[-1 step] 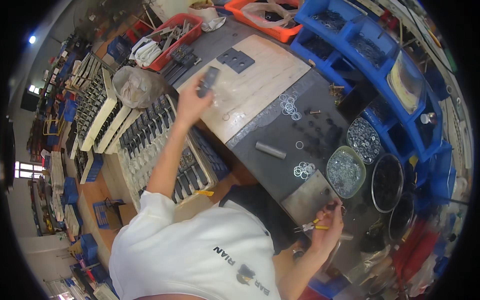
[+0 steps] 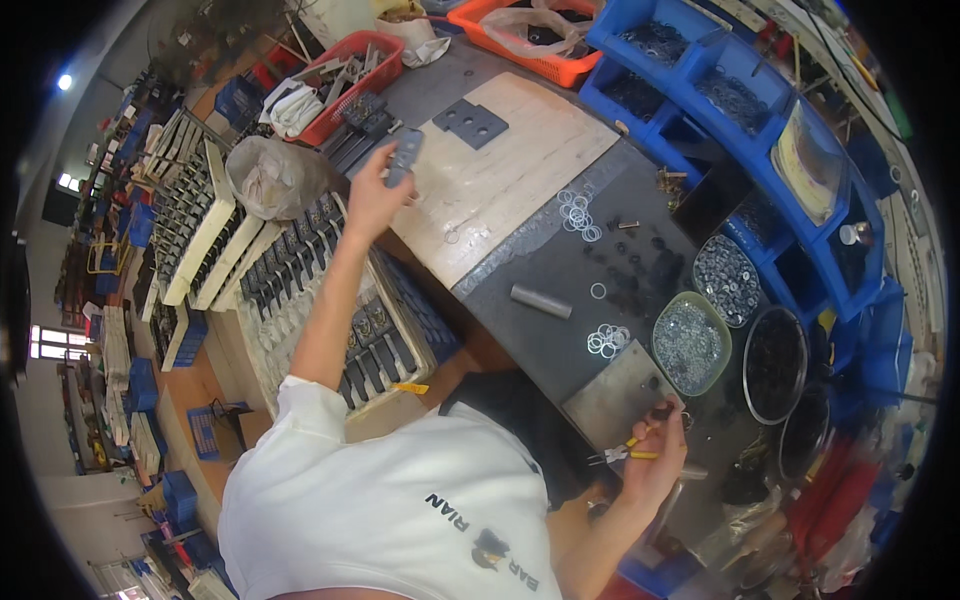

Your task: Assembling small metal lock components by inserting pins and washers, using a hammer to seat parts, and applying lubricant.

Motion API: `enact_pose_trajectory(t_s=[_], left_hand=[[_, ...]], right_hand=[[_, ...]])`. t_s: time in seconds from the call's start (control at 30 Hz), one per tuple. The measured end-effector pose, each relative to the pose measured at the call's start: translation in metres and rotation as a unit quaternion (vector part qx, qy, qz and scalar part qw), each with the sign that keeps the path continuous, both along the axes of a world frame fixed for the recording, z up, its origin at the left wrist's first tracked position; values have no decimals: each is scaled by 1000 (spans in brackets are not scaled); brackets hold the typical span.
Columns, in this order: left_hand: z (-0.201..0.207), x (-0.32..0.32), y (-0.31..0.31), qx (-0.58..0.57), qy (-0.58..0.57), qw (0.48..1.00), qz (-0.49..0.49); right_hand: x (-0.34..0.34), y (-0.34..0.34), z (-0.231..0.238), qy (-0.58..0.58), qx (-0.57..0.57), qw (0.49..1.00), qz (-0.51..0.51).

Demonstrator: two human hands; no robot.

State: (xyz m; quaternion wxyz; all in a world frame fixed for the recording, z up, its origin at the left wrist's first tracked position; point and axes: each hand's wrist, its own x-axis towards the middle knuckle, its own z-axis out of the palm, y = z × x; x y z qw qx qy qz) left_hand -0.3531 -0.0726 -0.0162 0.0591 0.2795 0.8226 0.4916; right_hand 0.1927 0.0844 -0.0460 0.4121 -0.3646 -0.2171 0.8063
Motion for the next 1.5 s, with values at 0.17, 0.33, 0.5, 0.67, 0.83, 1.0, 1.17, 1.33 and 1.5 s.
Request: enact_pose_trajectory(t_s=[0.17, 0.33, 0.5, 0.67, 0.83, 1.0, 1.17, 1.33, 1.5], left_hand=[[-20, -78, 0, 19, -7, 1000, -18], [-30, -130, 43, -43, 159, 986, -25], [-41, -177, 101, -149, 354, 922, -39], [-69, -234, 93, -253, 358, 895, -78], [-51, -174, 69, -177, 407, 894, -64], [69, -29, -59, -180, 144, 966, -117], [97, 35, -282, -319, 9, 946, 51], [-16, 134, -460, -397, -162, 863, 269], [-165, 175, -496, -501, 0, 816, 290]], right_hand=[[-1, -5, -1, -22, 18, 1000, -13], [8, -9, -6, -17, 29, 999, -5], [4, -19, -4, -57, 34, 998, -21], [-10, -16, 4, -58, -10, 998, -24], [-19, -13, 12, -89, -14, 996, -17], [7, -9, 1, -104, 43, 994, 4], [25, 11, -14, -74, 69, 993, 64], [15, 12, -16, -69, 75, 991, 83], [35, 13, -21, -79, 73, 990, 86]])
